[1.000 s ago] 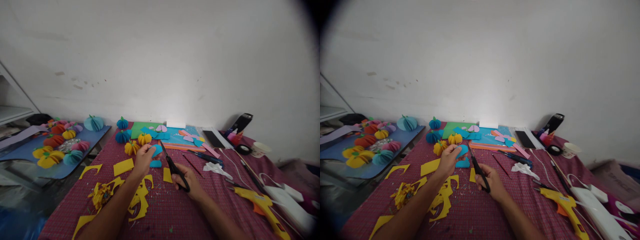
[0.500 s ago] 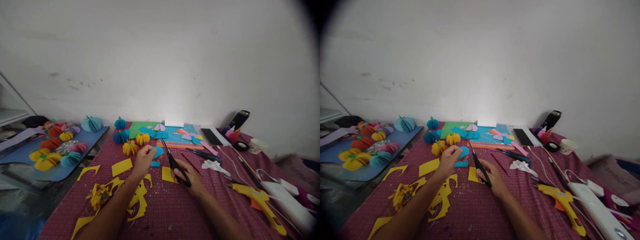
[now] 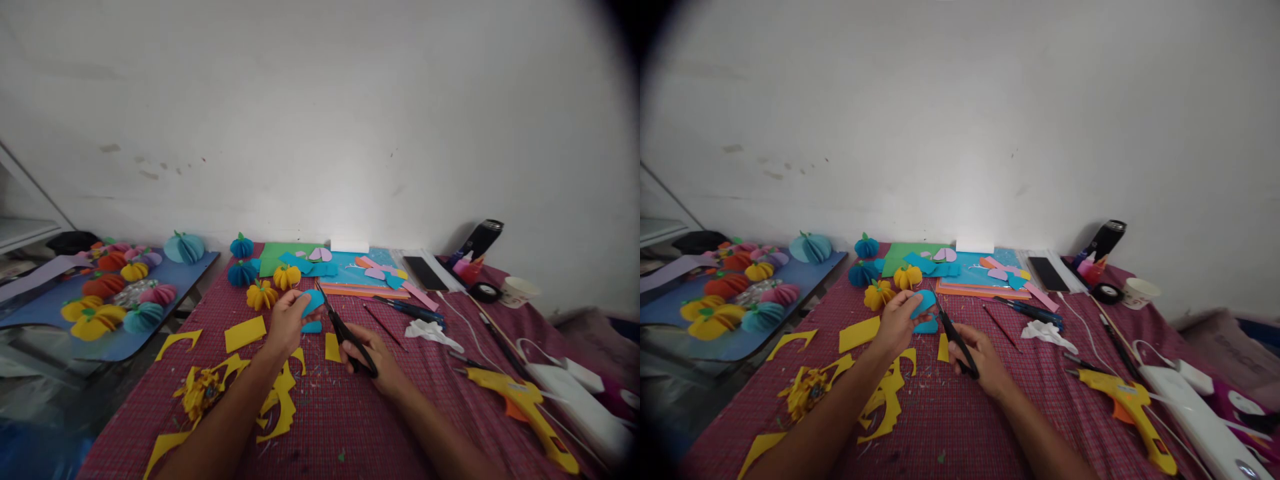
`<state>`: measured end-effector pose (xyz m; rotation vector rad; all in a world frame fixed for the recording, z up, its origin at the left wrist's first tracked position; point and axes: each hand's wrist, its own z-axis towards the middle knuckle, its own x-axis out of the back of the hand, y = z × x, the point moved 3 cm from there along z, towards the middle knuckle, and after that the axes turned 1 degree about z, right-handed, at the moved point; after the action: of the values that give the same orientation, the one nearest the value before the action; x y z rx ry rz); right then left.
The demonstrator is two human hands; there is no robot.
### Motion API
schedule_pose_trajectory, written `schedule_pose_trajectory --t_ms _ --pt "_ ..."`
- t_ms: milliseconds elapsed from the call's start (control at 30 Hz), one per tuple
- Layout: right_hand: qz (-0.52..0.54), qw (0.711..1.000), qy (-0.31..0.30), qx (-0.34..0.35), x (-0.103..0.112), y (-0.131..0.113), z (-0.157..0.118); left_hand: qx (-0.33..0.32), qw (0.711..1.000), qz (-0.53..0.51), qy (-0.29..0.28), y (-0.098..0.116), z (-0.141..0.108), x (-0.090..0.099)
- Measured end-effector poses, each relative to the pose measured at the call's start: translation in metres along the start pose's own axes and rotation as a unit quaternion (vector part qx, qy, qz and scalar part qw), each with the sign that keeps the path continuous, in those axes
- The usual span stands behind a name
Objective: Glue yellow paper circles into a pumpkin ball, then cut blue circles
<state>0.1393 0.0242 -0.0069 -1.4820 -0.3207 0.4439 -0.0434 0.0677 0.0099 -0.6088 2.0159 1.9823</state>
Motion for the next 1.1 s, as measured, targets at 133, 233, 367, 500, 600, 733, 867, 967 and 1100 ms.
schedule_pose_trajectory --t_ms 133,233,367,500,600,733,867,967,1100 --pt "-0.010 1.000 0.001 -0.009 0.0004 -0.0006 0.0004 -0.002 1.000 0.002 -0.002 0.0008 -0.0004 -0.0009" --pt "-0.009 1.000 0.004 -0.015 0.0005 0.0005 0.0012 0.001 1.000 0.002 0.001 0.0016 -0.0010 -0.0009" --pt "-0.006 1.000 0.005 -0.015 0.0001 0.0005 0.0021 0.003 1.000 0.002 0.003 0.0022 -0.0014 -0.0010" --pt "-0.009 1.000 0.008 -0.018 0.0000 -0.0015 0.0017 -0.001 1.000 0.002 0.001 0.0020 -0.0005 -0.0001" --pt "-0.010 1.000 0.011 -0.026 0.0007 -0.0023 0.0007 0.000 1.000 0.005 -0.004 0.0018 0.0006 0.0010" --pt "-0.011 0.999 0.006 -0.032 0.0009 -0.0036 0.0001 0.004 1.000 0.006 -0.011 0.0011 0.0017 0.0027" --pt "-0.011 1.000 0.006 -0.023 -0.0006 -0.0062 0.0004 0.005 1.000 0.006 -0.013 -0.0005 0.0026 0.0040" --pt "-0.008 1.000 0.005 -0.020 -0.0014 -0.0051 0.0003 0.002 1.000 0.005 -0.016 -0.0008 0.0028 0.0040" --pt "-0.018 0.999 0.009 -0.025 0.0003 0.0008 0.0003 0.001 1.000 0.007 -0.021 -0.0002 0.0023 0.0039"
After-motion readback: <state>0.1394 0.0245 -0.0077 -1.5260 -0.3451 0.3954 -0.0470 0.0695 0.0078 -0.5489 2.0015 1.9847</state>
